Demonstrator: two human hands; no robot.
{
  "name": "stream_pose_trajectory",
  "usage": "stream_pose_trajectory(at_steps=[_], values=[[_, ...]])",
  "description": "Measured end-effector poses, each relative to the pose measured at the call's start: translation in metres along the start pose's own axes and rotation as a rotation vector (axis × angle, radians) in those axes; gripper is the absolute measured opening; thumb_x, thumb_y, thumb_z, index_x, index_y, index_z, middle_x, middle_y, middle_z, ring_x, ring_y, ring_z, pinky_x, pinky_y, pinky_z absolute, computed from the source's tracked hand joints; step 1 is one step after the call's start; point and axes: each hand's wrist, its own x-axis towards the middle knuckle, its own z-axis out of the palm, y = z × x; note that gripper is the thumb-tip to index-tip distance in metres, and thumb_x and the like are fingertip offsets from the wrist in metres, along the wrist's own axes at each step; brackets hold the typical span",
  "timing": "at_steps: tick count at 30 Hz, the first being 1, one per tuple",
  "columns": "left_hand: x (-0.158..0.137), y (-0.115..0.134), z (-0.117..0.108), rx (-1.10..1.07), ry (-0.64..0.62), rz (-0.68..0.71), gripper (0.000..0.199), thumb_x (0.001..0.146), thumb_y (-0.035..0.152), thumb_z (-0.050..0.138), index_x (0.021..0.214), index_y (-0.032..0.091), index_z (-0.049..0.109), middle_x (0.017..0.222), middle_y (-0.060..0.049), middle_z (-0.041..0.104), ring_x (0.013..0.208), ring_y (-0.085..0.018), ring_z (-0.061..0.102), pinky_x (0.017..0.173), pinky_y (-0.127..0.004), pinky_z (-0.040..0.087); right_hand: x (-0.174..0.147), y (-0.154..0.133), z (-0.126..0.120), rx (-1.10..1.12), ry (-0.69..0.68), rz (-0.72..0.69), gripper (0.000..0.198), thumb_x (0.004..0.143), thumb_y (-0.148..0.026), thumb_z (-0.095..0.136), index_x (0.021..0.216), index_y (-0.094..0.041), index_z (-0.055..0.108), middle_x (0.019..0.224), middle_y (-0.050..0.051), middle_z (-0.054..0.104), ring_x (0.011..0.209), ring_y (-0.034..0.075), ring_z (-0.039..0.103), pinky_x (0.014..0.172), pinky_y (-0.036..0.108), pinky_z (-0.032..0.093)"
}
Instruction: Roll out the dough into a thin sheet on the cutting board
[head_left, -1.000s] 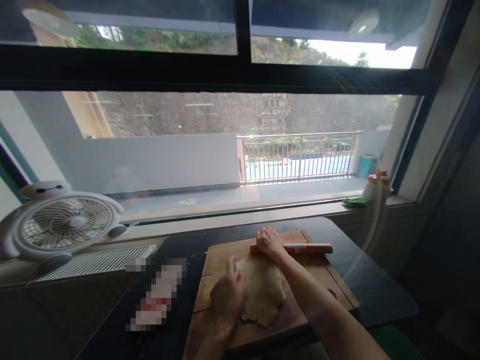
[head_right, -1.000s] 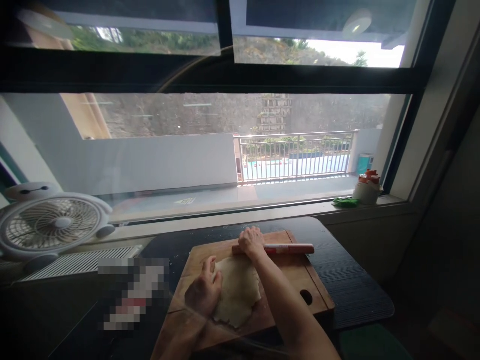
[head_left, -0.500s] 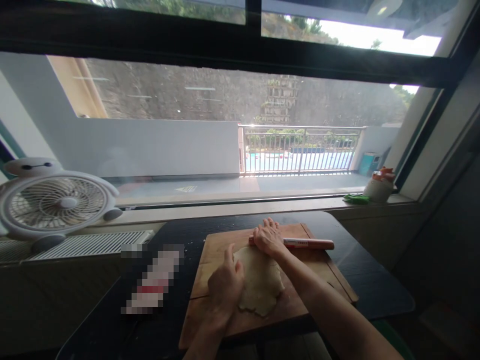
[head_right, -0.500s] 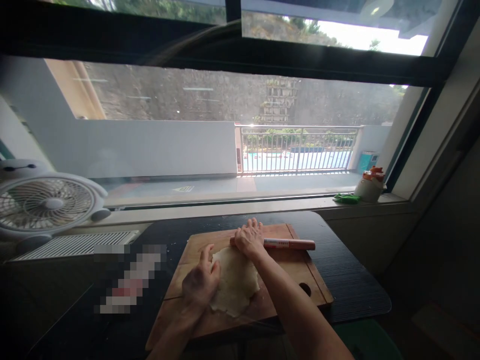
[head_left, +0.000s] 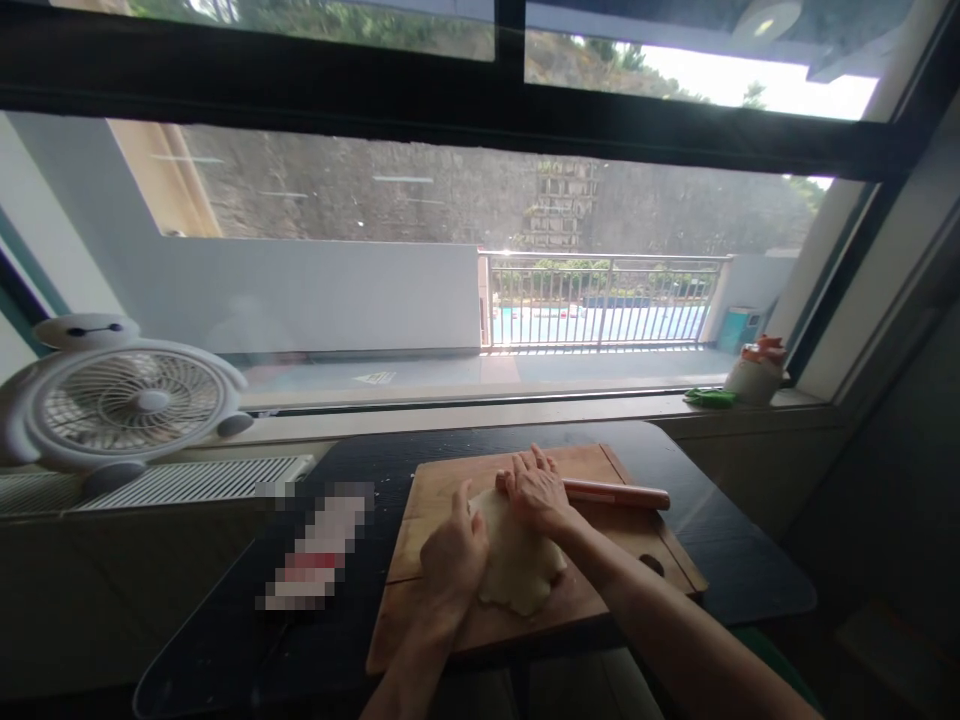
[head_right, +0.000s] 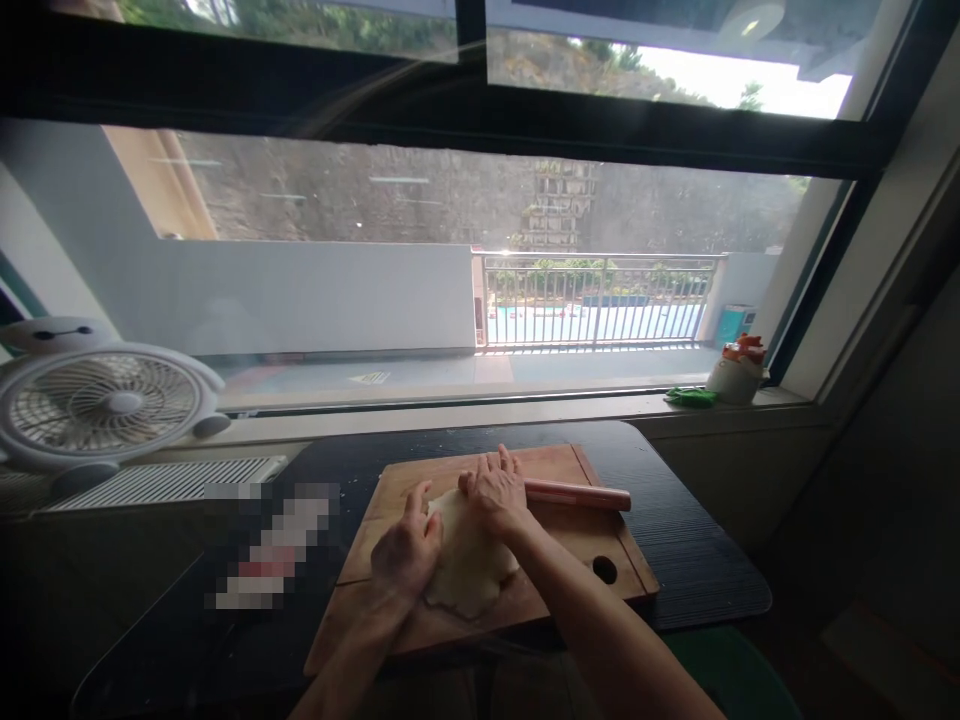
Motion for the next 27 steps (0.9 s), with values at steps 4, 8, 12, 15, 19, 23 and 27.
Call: stream_pose_trajectory(at_steps=[4, 8, 12, 15, 19, 23, 27], values=[[0.002, 0.001, -0.002, -0.057, 0.005, -0.027, 0.046, 0.087, 0.034, 0.04, 0.132, 0.027, 0.036, 0.082, -0.006, 0.068, 0.074, -0.022, 0.065, 0.063, -0.029, 0.04, 0.033, 0.007, 0.001, -0.051, 0.044, 0.076, 0.046, 0.093, -0.042, 0.025, 0.105, -0.015, 0.06, 0.128, 0.014, 0.047, 0.126, 0.026, 0.031, 0.1, 0.04, 0.024], [0.025, 0.01, -0.012, -0.242, -0.083, -0.004, 0.049, 0.082, 0.029, 0.047, 0.129, 0.018, 0.04, 0.109, -0.011, 0.063, 0.097, -0.021, 0.06, 0.079, -0.029, 0.042, 0.04, 0.012, 0.001, -0.051, 0.073, 0.127, 0.047, 0.095, -0.035, 0.02, 0.094, -0.017, 0.064, 0.105, 0.011, 0.062, 0.105, 0.02, 0.051, 0.09, 0.031, 0.035], [0.058, 0.027, -0.023, -0.39, -0.266, -0.007, 0.05, 0.071, 0.024, 0.058, 0.118, 0.011, 0.049, 0.117, -0.013, 0.059, 0.105, -0.021, 0.056, 0.086, -0.026, 0.043, 0.035, 0.024, -0.009, -0.035, 0.009, 0.18, 0.049, 0.095, -0.034, 0.02, 0.091, -0.015, 0.065, 0.092, 0.012, 0.067, 0.09, 0.019, 0.059, 0.084, 0.029, 0.039], [0.064, 0.036, -0.026, -0.422, -0.26, 0.025, 0.046, 0.071, 0.021, 0.056, 0.116, 0.012, 0.05, 0.115, -0.01, 0.06, 0.102, -0.018, 0.057, 0.087, -0.024, 0.044, 0.031, 0.043, -0.023, -0.026, -0.002, 0.195, 0.049, 0.095, -0.035, 0.023, 0.087, -0.015, 0.067, 0.086, 0.012, 0.068, 0.083, 0.019, 0.062, 0.077, 0.028, 0.041], [0.04, 0.024, -0.019, -0.486, 0.055, 0.041, 0.041, 0.082, 0.024, 0.046, 0.122, 0.016, 0.042, 0.124, -0.009, 0.053, 0.112, -0.018, 0.052, 0.094, -0.028, 0.04, 0.025, 0.065, -0.04, -0.01, -0.031, 0.238, 0.051, 0.094, -0.038, 0.023, 0.083, -0.015, 0.067, 0.082, 0.013, 0.068, 0.076, 0.02, 0.064, 0.07, 0.028, 0.042], [0.008, -0.001, -0.012, -0.251, -0.027, -0.04, 0.046, 0.083, 0.027, 0.046, 0.128, 0.022, 0.038, 0.115, -0.008, 0.06, 0.096, -0.022, 0.061, 0.08, -0.032, 0.044, 0.017, 0.044, -0.039, 0.074, -0.045, 0.18, 0.053, 0.095, -0.039, 0.019, 0.085, -0.016, 0.066, 0.083, 0.011, 0.068, 0.079, 0.019, 0.063, 0.069, 0.027, 0.04], [-0.009, -0.007, -0.02, -0.261, -0.061, 0.026, 0.05, 0.086, 0.028, 0.042, 0.134, 0.023, 0.028, 0.121, -0.007, 0.058, 0.096, -0.019, 0.062, 0.074, -0.027, 0.044, 0.021, 0.0, -0.023, 0.123, 0.058, 0.097, 0.052, 0.095, -0.038, 0.018, 0.081, -0.018, 0.064, 0.084, 0.009, 0.067, 0.081, 0.018, 0.061, 0.073, 0.025, 0.038]])
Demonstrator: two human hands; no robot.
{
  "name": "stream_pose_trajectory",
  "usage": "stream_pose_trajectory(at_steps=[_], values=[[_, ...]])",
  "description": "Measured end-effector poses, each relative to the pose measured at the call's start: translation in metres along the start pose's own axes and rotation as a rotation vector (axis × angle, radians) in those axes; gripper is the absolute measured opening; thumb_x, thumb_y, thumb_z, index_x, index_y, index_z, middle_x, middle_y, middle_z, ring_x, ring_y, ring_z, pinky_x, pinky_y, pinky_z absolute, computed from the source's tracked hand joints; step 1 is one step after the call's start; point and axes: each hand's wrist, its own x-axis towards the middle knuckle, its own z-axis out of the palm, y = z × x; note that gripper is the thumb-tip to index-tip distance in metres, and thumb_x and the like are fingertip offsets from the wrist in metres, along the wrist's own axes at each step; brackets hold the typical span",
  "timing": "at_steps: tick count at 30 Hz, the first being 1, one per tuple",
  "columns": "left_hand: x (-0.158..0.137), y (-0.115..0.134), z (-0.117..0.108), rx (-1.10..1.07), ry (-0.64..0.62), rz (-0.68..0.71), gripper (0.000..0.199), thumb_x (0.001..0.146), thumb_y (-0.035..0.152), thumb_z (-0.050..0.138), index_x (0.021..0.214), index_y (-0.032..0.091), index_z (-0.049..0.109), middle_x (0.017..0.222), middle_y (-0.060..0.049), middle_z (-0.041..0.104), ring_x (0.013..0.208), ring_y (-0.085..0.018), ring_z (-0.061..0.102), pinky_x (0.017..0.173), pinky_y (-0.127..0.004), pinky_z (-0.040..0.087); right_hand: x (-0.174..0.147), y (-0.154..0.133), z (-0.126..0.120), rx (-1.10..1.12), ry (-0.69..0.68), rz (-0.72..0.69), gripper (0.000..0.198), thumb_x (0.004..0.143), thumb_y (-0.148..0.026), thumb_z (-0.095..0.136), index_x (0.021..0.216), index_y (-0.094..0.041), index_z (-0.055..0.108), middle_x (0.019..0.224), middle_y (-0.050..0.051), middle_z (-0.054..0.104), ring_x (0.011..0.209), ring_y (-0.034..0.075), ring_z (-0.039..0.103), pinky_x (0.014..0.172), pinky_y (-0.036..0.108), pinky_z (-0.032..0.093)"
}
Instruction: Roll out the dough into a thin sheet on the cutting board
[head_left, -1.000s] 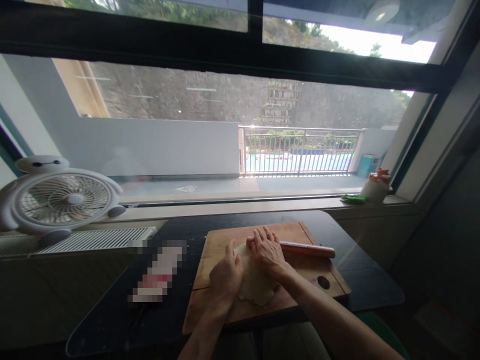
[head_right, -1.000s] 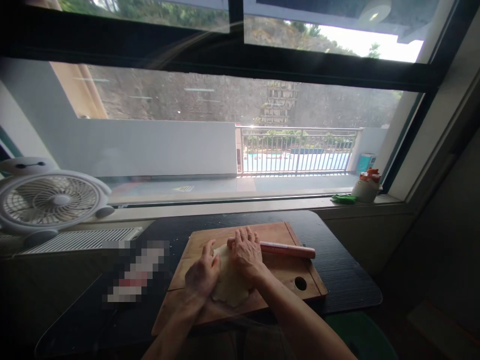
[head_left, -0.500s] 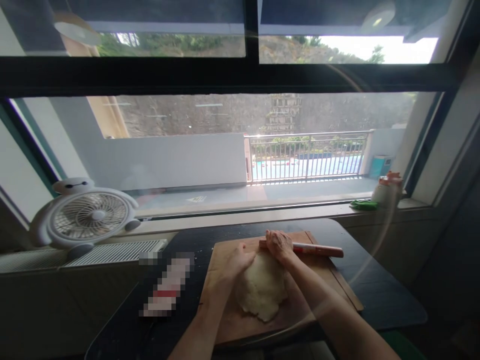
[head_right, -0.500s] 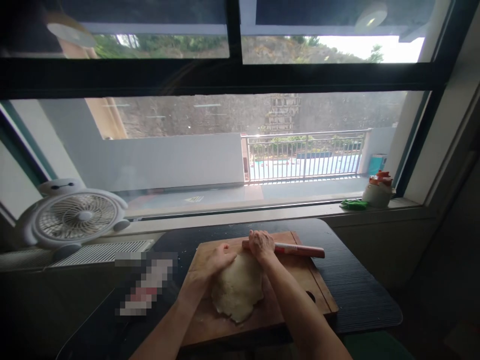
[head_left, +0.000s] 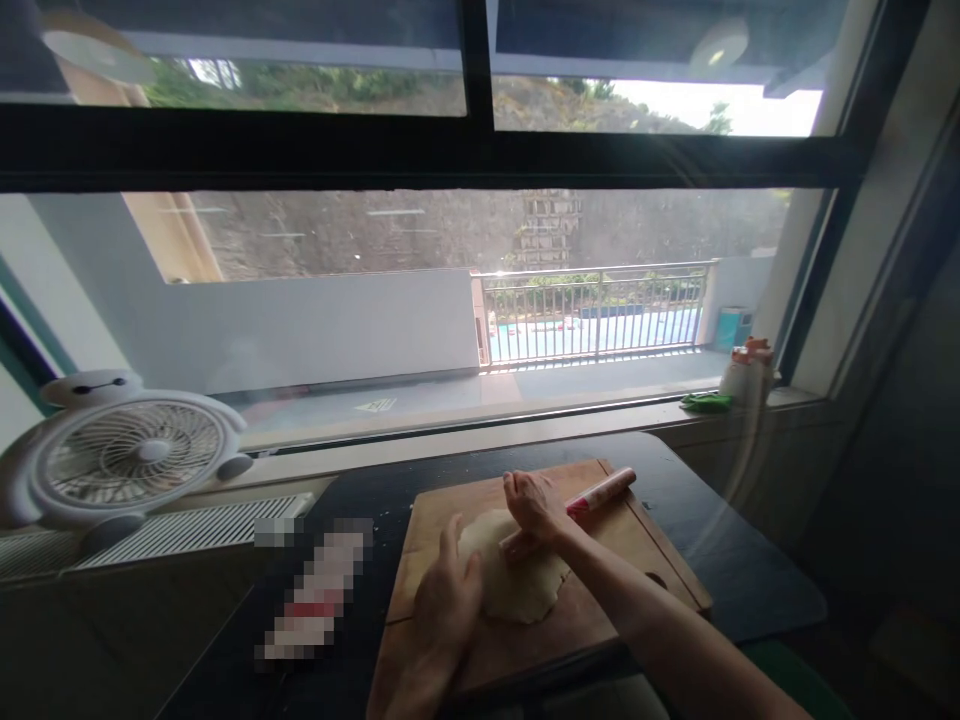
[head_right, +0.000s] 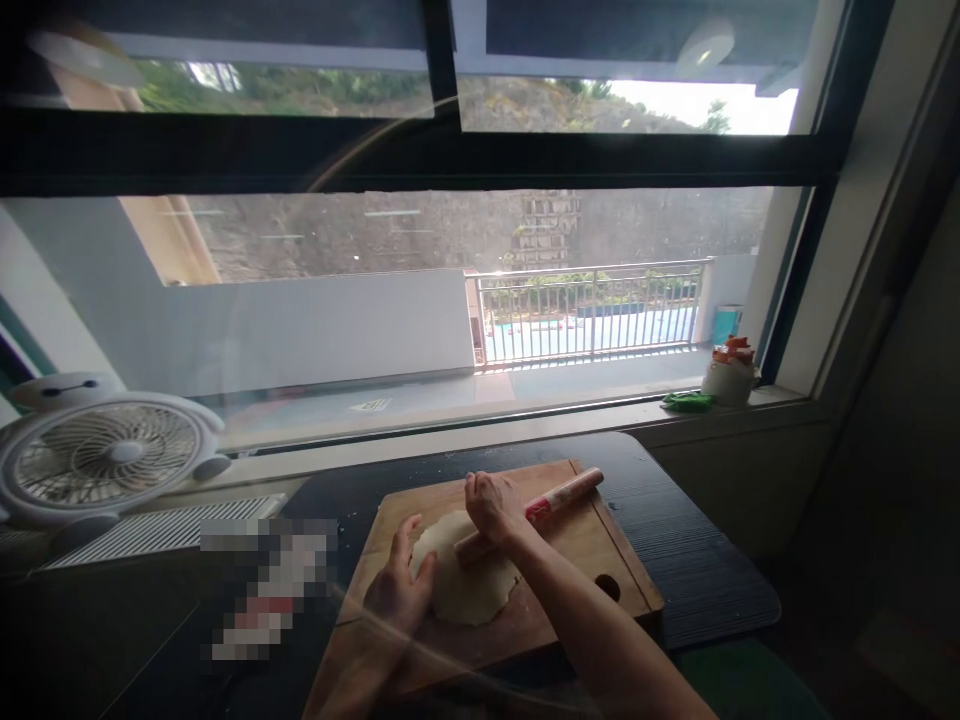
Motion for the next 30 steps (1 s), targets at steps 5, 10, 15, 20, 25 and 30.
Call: stream_pose_trajectory(at_steps=[5, 10, 15, 20, 25, 30], values=[[0.0, 0.007, -0.007, -0.055, -0.03, -0.046, 0.052, 0.084, 0.022, 0.041, 0.135, 0.02, 0.028, 0.106, -0.007, 0.065, 0.088, -0.018, 0.064, 0.069, -0.025, 0.044, 0.031, -0.017, 0.016, 0.149, 0.158, 0.052, 0.043, 0.095, -0.036, 0.024, 0.079, -0.019, 0.06, 0.082, 0.006, 0.066, 0.08, 0.015, 0.059, 0.073, 0.024, 0.036], [0.002, 0.0, 0.0, -0.067, 0.012, -0.037, 0.052, 0.083, 0.02, 0.04, 0.134, 0.022, 0.029, 0.107, -0.007, 0.065, 0.088, -0.019, 0.064, 0.071, -0.026, 0.044, 0.043, -0.01, 0.011, 0.368, 0.069, 0.053, 0.049, 0.094, -0.036, 0.021, 0.07, -0.018, 0.059, 0.069, 0.002, 0.063, 0.063, 0.011, 0.056, 0.06, 0.02, 0.036], [0.002, -0.009, 0.009, 0.008, 0.053, -0.035, 0.054, 0.083, 0.022, 0.042, 0.135, 0.024, 0.027, 0.107, -0.006, 0.065, 0.085, -0.019, 0.064, 0.069, -0.026, 0.043, -0.016, 0.005, 0.005, 0.261, 0.154, -0.137, 0.04, 0.092, -0.038, 0.03, 0.074, -0.02, 0.061, 0.073, 0.002, 0.064, 0.069, 0.013, 0.056, 0.067, 0.022, 0.037], [0.0, -0.008, 0.014, 0.06, 0.125, -0.003, 0.055, 0.083, 0.022, 0.044, 0.136, 0.023, 0.027, 0.107, -0.007, 0.065, 0.088, -0.02, 0.064, 0.072, -0.027, 0.044, -0.034, 0.005, -0.002, -0.016, -0.027, -0.157, 0.04, 0.092, -0.035, 0.03, 0.08, -0.022, 0.066, 0.081, 0.007, 0.067, 0.078, 0.017, 0.059, 0.073, 0.027, 0.038], [-0.001, -0.005, 0.007, 0.011, 0.101, 0.002, 0.053, 0.081, 0.018, 0.043, 0.133, 0.024, 0.032, 0.102, -0.006, 0.067, 0.084, -0.019, 0.065, 0.069, -0.027, 0.045, 0.018, -0.02, 0.001, -0.089, -0.057, -0.006, 0.053, 0.095, -0.039, 0.019, 0.082, -0.019, 0.067, 0.083, 0.01, 0.068, 0.077, 0.019, 0.062, 0.07, 0.028, 0.038], [-0.001, -0.004, 0.005, -0.025, 0.073, 0.015, 0.052, 0.082, 0.019, 0.043, 0.133, 0.023, 0.031, 0.103, -0.005, 0.066, 0.082, -0.018, 0.064, 0.066, -0.026, 0.045, 0.011, -0.027, 0.015, -0.045, -0.081, -0.085, 0.055, 0.094, -0.047, 0.018, 0.081, -0.023, 0.065, 0.083, 0.004, 0.068, 0.08, 0.016, 0.061, 0.069, 0.025, 0.037]])
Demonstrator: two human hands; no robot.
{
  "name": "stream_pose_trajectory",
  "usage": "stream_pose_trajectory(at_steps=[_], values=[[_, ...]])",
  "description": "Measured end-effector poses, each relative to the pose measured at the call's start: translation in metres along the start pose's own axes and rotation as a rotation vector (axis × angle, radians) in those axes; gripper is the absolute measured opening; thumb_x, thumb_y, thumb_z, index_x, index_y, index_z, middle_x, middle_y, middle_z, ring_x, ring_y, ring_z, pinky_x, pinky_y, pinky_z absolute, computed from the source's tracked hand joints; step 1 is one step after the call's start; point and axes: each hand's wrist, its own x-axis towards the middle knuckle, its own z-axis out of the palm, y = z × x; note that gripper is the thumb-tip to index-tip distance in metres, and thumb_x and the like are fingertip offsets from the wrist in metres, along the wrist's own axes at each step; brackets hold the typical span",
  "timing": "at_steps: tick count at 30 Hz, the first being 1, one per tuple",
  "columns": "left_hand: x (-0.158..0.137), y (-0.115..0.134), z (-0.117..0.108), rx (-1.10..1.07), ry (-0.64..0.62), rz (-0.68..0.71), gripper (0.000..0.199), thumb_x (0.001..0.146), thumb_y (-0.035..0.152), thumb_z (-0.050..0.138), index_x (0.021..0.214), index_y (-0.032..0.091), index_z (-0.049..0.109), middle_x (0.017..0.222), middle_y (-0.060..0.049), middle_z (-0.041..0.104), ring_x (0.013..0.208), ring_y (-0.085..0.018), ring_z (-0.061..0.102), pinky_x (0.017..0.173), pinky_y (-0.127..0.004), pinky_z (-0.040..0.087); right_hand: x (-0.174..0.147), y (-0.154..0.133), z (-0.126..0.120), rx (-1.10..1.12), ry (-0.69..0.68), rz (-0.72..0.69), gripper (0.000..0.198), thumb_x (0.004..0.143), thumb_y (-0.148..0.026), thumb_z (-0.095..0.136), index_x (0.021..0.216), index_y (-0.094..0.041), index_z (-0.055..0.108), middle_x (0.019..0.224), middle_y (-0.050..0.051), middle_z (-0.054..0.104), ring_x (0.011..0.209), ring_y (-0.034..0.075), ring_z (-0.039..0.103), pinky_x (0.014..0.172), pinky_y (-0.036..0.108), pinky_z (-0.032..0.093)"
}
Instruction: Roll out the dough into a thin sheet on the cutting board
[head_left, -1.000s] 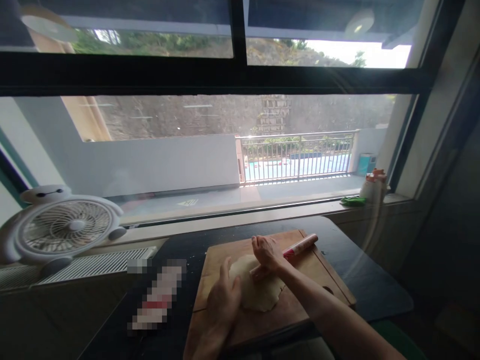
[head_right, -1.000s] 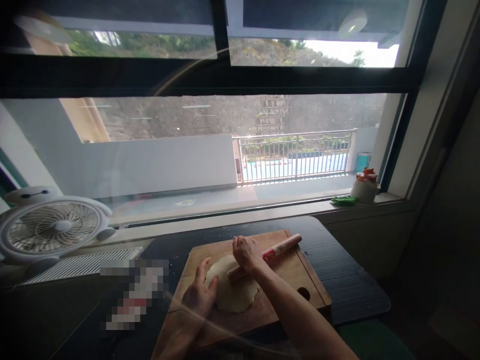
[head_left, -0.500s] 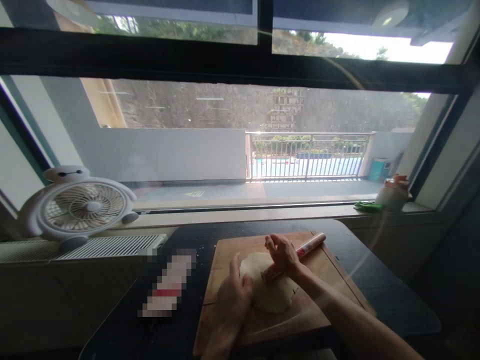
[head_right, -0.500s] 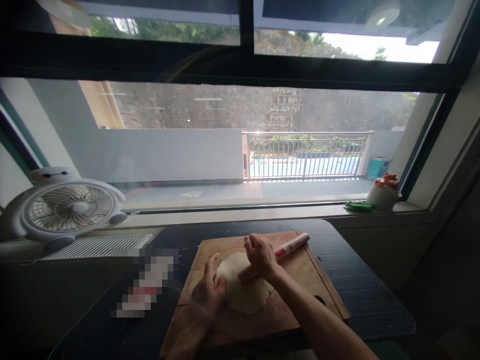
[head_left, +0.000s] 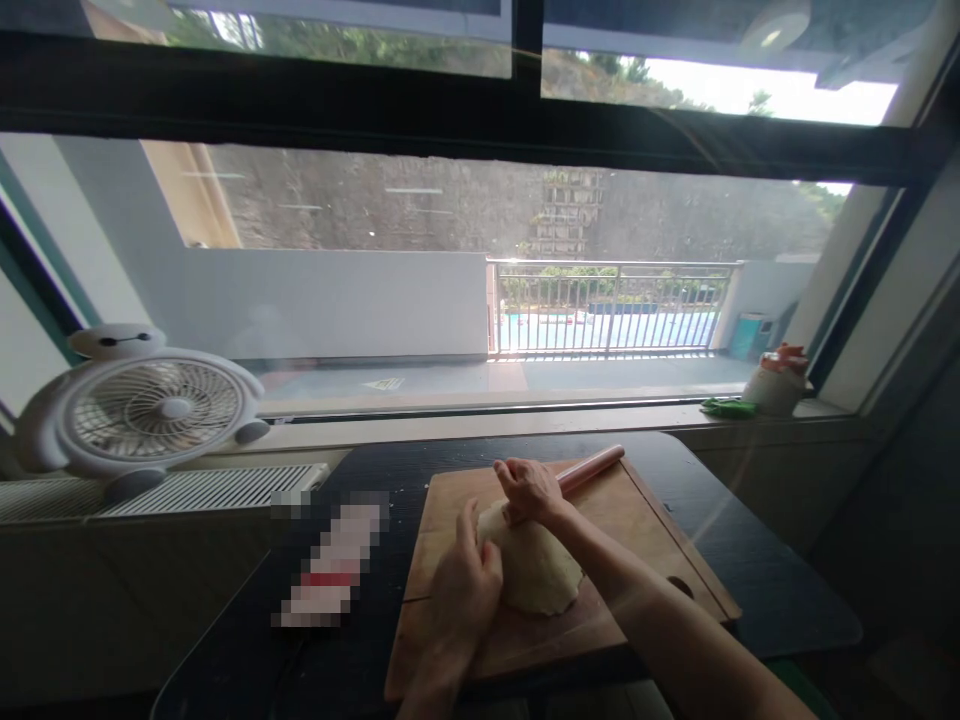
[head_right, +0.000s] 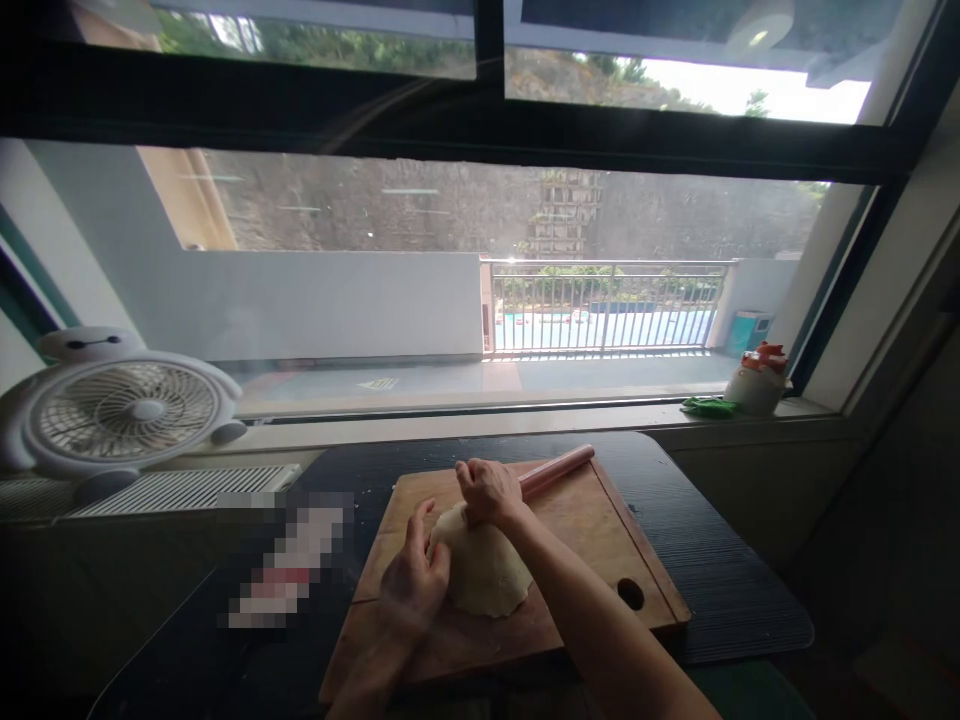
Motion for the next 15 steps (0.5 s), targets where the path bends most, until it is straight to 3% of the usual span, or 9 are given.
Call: stream_pose_trajectory(at_steps=[4, 11, 15], values=[[-0.001, 0.0, 0.005, -0.008, 0.066, -0.011, 0.053, 0.083, 0.02, 0.044, 0.134, 0.024, 0.03, 0.101, -0.004, 0.067, 0.083, -0.018, 0.064, 0.067, -0.027, 0.045, -0.01, 0.002, 0.008, -0.044, -0.036, -0.146, 0.047, 0.094, -0.043, 0.022, 0.086, -0.023, 0.064, 0.086, 0.004, 0.068, 0.082, 0.016, 0.061, 0.073, 0.026, 0.037], [-0.002, 0.004, 0.0, -0.024, -0.01, -0.054, 0.055, 0.084, 0.023, 0.042, 0.137, 0.021, 0.025, 0.091, -0.005, 0.067, 0.076, -0.017, 0.064, 0.065, -0.026, 0.044, 0.04, -0.014, 0.013, -0.067, -0.176, 0.013, 0.039, 0.091, -0.036, 0.03, 0.088, -0.019, 0.065, 0.09, 0.01, 0.066, 0.083, 0.02, 0.06, 0.072, 0.03, 0.04], [-0.003, 0.004, 0.0, 0.015, -0.005, -0.046, 0.056, 0.084, 0.021, 0.042, 0.137, 0.019, 0.024, 0.095, -0.006, 0.067, 0.078, -0.018, 0.064, 0.066, -0.026, 0.044, 0.019, -0.009, 0.009, -0.058, -0.134, -0.052, 0.035, 0.09, -0.035, 0.033, 0.097, -0.021, 0.064, 0.102, 0.009, 0.063, 0.1, 0.02, 0.053, 0.084, 0.03, 0.037]])
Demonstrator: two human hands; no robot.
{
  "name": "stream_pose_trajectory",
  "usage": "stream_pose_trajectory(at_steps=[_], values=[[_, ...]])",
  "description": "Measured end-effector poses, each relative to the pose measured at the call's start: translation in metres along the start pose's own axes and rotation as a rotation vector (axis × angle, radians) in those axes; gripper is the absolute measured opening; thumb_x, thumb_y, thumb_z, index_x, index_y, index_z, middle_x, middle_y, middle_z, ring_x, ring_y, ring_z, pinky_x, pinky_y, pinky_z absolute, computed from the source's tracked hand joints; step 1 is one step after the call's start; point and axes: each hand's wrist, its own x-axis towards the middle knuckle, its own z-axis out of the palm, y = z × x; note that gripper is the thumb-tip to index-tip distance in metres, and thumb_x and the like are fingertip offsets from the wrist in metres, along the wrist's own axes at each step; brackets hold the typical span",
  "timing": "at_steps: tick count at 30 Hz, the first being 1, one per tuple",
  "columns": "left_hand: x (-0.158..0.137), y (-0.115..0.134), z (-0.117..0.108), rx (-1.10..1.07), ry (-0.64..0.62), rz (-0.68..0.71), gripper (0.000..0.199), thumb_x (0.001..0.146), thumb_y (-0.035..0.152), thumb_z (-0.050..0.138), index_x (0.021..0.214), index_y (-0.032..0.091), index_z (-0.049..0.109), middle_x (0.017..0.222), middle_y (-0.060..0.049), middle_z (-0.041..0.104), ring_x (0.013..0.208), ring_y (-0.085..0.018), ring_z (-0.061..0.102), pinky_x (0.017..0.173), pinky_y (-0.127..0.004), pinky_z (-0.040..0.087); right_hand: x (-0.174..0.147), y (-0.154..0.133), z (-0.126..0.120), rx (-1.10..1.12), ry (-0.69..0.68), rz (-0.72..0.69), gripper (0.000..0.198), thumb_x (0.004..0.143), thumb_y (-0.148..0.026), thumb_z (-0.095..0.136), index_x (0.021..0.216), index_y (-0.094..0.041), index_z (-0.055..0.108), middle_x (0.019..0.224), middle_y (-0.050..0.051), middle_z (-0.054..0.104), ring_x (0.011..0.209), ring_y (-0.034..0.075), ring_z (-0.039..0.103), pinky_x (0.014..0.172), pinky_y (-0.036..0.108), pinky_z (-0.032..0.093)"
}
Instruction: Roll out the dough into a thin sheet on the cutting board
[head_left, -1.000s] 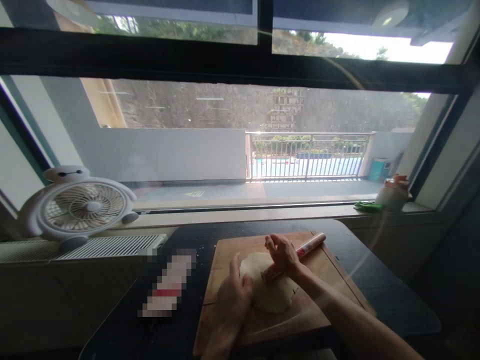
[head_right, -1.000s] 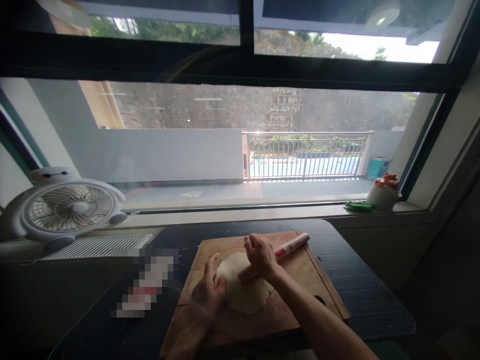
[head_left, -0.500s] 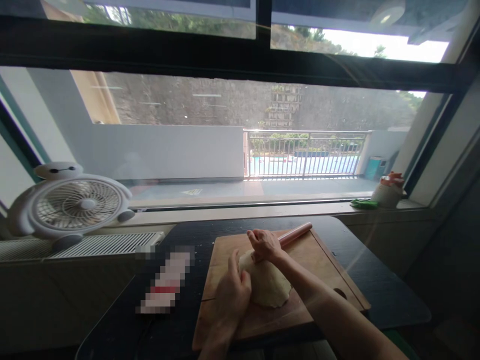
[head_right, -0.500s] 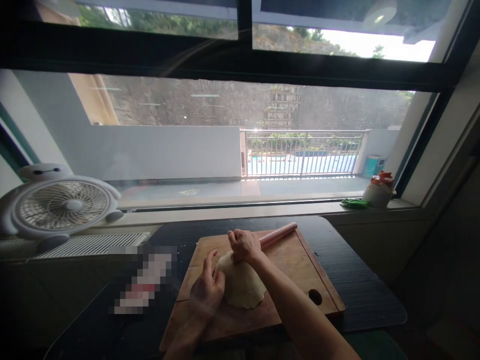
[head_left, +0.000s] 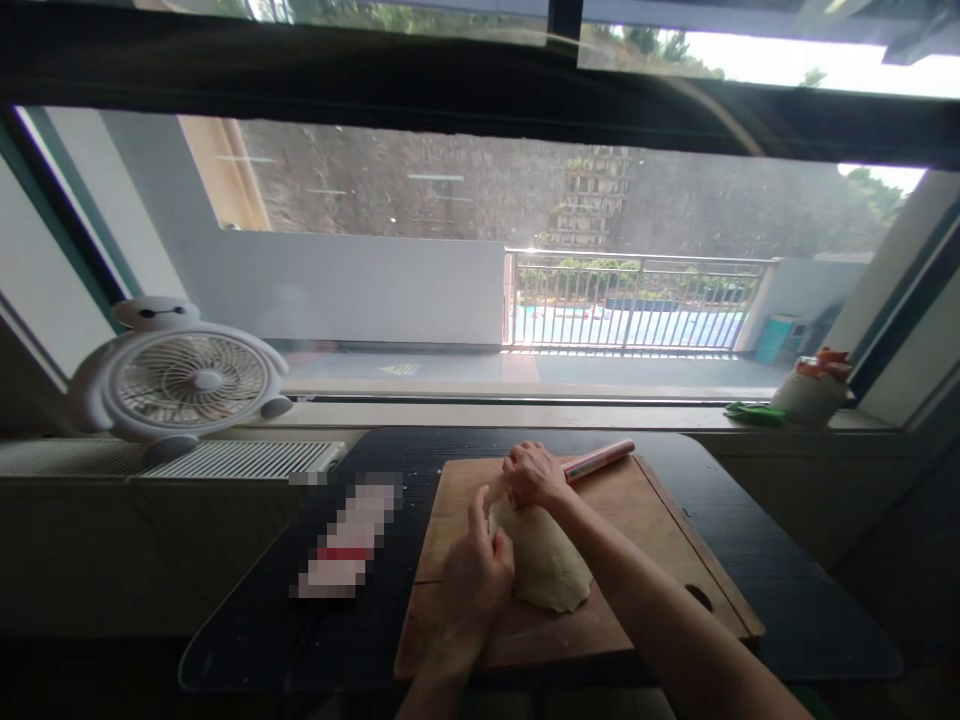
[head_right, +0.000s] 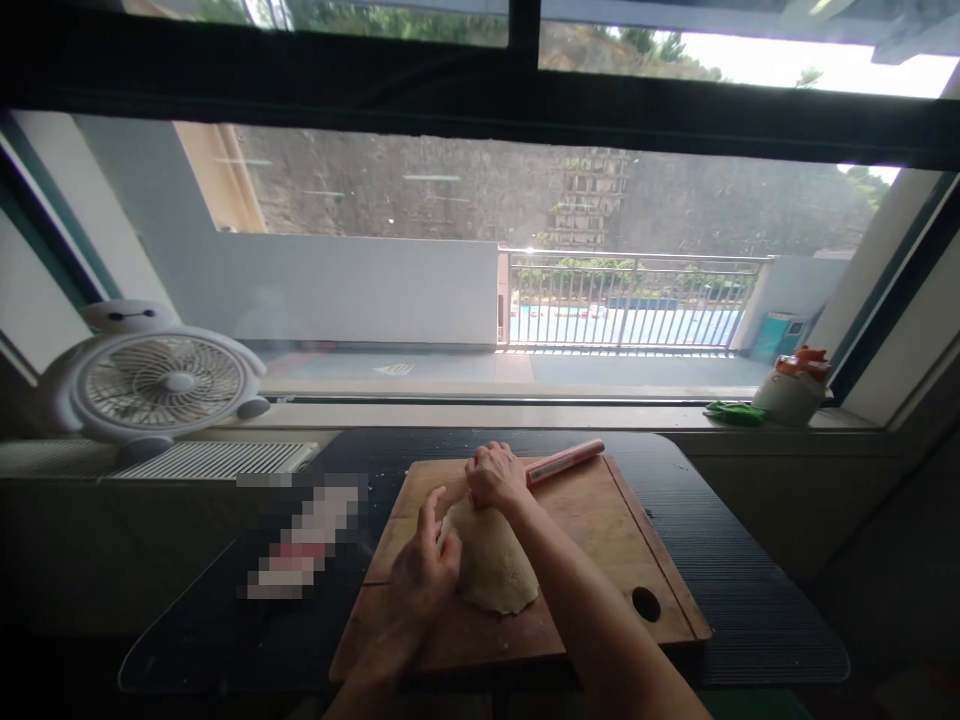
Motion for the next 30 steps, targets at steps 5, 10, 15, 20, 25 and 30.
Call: stream_pose_trajectory(at_steps=[5, 10, 15, 20, 25, 30], values=[[-0.001, -0.001, 0.004, -0.005, 0.043, 0.023, 0.056, 0.083, 0.021, 0.043, 0.136, 0.022, 0.026, 0.103, -0.007, 0.066, 0.08, -0.018, 0.064, 0.068, -0.026, 0.045, -0.036, 0.012, 0.007, -0.052, 0.168, -0.146, 0.036, 0.09, -0.036, 0.032, 0.114, -0.026, 0.057, 0.127, 0.005, 0.048, 0.126, 0.022, 0.027, 0.1, 0.036, 0.021], [0.001, -0.004, 0.004, -0.045, 0.019, 0.025, 0.056, 0.084, 0.021, 0.042, 0.137, 0.021, 0.023, 0.101, -0.007, 0.066, 0.083, -0.018, 0.064, 0.068, -0.026, 0.046, -0.002, 0.004, 0.014, -0.042, 0.068, -0.1, 0.039, 0.091, -0.038, 0.027, 0.115, -0.028, 0.056, 0.121, 0.005, 0.052, 0.126, 0.022, 0.025, 0.099, 0.038, 0.02], [0.001, -0.003, 0.002, -0.043, 0.002, 0.031, 0.056, 0.084, 0.021, 0.041, 0.137, 0.02, 0.023, 0.11, -0.008, 0.064, 0.091, -0.019, 0.063, 0.073, -0.026, 0.045, 0.031, -0.004, 0.013, -0.043, -0.038, -0.051, 0.041, 0.088, -0.044, 0.032, 0.118, -0.026, 0.053, 0.121, 0.008, 0.051, 0.121, 0.023, 0.031, 0.095, 0.04, 0.025], [-0.001, -0.002, 0.003, -0.015, 0.027, 0.04, 0.056, 0.084, 0.021, 0.042, 0.137, 0.02, 0.024, 0.108, -0.008, 0.064, 0.087, -0.019, 0.063, 0.071, -0.027, 0.045, -0.004, 0.003, 0.009, -0.063, 0.027, -0.1, 0.041, 0.091, -0.041, 0.026, 0.117, -0.027, 0.055, 0.127, 0.007, 0.047, 0.125, 0.023, 0.027, 0.097, 0.04, 0.023], [0.001, -0.003, 0.005, 0.002, 0.029, 0.013, 0.059, 0.082, 0.019, 0.043, 0.137, 0.022, 0.023, 0.092, -0.005, 0.068, 0.071, -0.018, 0.064, 0.061, -0.026, 0.043, -0.025, 0.004, 0.009, -0.08, 0.08, -0.082, 0.04, 0.092, -0.037, 0.025, 0.114, -0.027, 0.058, 0.129, 0.005, 0.046, 0.128, 0.023, 0.022, 0.1, 0.04, 0.018], [0.005, -0.006, 0.007, -0.046, 0.002, -0.004, 0.062, 0.081, 0.017, 0.044, 0.138, 0.021, 0.02, 0.101, -0.007, 0.067, 0.078, -0.019, 0.065, 0.064, -0.027, 0.045, 0.021, -0.003, 0.018, -0.049, -0.001, -0.057, 0.039, 0.09, -0.042, 0.028, 0.11, -0.028, 0.058, 0.121, 0.006, 0.052, 0.124, 0.023, 0.029, 0.096, 0.041, 0.024]])
